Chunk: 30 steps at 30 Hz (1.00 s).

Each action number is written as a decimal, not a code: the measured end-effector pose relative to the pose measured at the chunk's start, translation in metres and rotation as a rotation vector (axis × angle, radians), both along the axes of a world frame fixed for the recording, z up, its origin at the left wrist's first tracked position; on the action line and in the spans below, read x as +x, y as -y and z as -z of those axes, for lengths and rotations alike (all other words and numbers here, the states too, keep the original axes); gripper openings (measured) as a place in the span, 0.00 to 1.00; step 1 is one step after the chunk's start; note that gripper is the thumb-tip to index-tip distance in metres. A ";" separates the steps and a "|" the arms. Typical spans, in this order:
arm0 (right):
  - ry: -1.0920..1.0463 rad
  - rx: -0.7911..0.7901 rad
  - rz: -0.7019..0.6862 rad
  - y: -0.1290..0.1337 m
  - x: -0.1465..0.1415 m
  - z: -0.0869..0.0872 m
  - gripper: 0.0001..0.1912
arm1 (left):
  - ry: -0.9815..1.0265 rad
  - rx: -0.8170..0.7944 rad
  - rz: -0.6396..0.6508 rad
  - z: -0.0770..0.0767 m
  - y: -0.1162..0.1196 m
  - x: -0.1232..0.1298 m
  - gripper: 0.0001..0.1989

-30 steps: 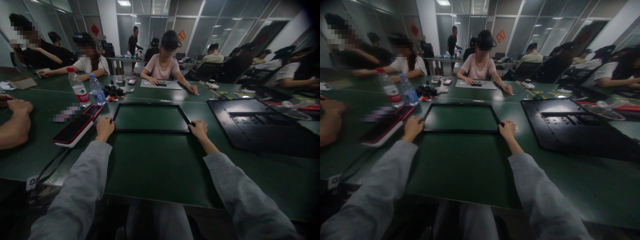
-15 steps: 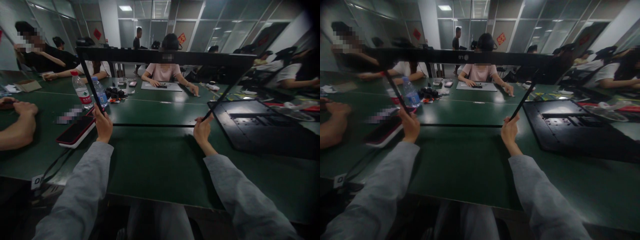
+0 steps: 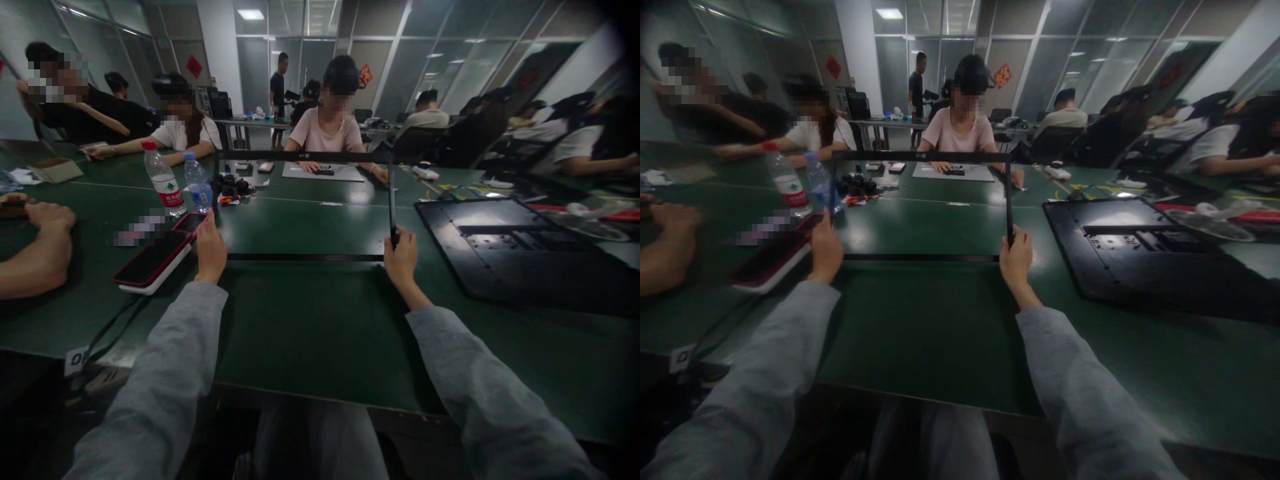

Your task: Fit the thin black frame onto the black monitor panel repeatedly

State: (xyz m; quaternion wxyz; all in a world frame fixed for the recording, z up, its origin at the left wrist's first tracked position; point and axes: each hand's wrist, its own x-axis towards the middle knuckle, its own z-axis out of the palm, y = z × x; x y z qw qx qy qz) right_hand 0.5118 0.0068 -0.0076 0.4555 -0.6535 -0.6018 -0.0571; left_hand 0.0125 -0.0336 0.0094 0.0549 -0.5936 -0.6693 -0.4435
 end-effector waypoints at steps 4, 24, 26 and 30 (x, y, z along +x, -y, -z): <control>-0.008 -0.126 0.041 -0.009 0.009 0.013 0.25 | -0.027 -0.131 -0.002 0.009 -0.004 -0.002 0.37; -0.041 -0.330 0.100 -0.018 0.023 0.028 0.21 | 0.106 -0.249 0.132 0.006 -0.001 0.006 0.28; -0.046 -0.317 0.094 -0.018 0.023 0.028 0.22 | 0.062 -0.278 0.307 0.001 0.004 0.010 0.28; -0.052 -0.331 0.090 -0.017 0.022 0.027 0.25 | -0.071 -0.446 0.463 -0.007 0.016 0.017 0.33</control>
